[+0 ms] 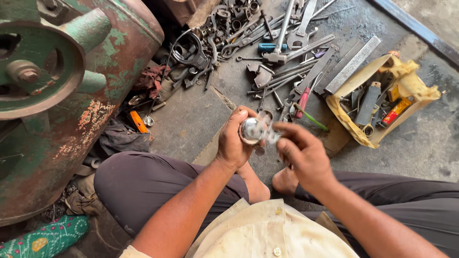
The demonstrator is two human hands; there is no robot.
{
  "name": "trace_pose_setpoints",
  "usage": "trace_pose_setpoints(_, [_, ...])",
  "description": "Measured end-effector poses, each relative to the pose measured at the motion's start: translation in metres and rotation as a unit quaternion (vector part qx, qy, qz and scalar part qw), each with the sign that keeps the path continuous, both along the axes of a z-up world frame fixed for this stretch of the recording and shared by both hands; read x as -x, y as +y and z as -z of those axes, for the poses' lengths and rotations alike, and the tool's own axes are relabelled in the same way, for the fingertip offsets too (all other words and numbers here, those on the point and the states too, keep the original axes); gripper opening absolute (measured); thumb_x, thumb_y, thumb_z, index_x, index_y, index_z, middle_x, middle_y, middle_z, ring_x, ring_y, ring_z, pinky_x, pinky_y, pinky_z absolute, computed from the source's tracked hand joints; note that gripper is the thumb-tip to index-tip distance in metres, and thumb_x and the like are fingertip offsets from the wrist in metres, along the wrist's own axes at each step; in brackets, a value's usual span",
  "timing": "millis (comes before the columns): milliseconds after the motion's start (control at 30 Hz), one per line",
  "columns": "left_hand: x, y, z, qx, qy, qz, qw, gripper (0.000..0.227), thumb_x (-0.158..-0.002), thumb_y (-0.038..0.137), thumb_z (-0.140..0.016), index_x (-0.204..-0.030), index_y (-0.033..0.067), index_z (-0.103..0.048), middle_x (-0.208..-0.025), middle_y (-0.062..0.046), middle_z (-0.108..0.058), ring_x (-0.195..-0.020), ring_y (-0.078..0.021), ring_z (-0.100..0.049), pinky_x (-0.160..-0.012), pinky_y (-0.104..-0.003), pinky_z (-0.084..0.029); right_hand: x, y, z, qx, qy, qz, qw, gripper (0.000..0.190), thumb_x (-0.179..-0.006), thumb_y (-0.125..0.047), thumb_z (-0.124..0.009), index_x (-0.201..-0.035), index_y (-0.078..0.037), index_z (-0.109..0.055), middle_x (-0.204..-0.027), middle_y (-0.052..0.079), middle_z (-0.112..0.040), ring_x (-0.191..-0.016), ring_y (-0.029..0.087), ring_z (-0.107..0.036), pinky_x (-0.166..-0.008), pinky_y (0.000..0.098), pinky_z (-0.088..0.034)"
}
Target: The person sits on the floor and uses a green-handled screwdriver to pry open a small metal housing. They then use pliers to remove a small internal component from the housing. The person continues to manipulate the housing and its parts with their hands.
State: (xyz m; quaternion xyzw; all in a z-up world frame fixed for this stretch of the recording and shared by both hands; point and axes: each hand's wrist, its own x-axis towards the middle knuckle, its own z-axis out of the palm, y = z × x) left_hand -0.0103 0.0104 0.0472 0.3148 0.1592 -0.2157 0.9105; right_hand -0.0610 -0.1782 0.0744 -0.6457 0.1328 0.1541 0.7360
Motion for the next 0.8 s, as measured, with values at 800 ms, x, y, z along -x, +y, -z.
trace_pose_setpoints(800, [-0.003,0.008,-0.002,-0.039,-0.029,0.032,0.998,0.045,-0.102,0.049,-0.052,-0.112,0.0061,-0.062,-0.092,-0.01,-0.069,-0.074,-0.017,-0.069,-0.06,-0.032,-0.056,-0.022,-0.041,-0.016,-0.299,0.007,-0.141,0.944,0.057,-0.098,-0.037,-0.058,-0.132,0.01,-0.062,-0.128,0.03,-0.069,-0.118,0.037,-0.068,-0.102,0.0509,-0.054])
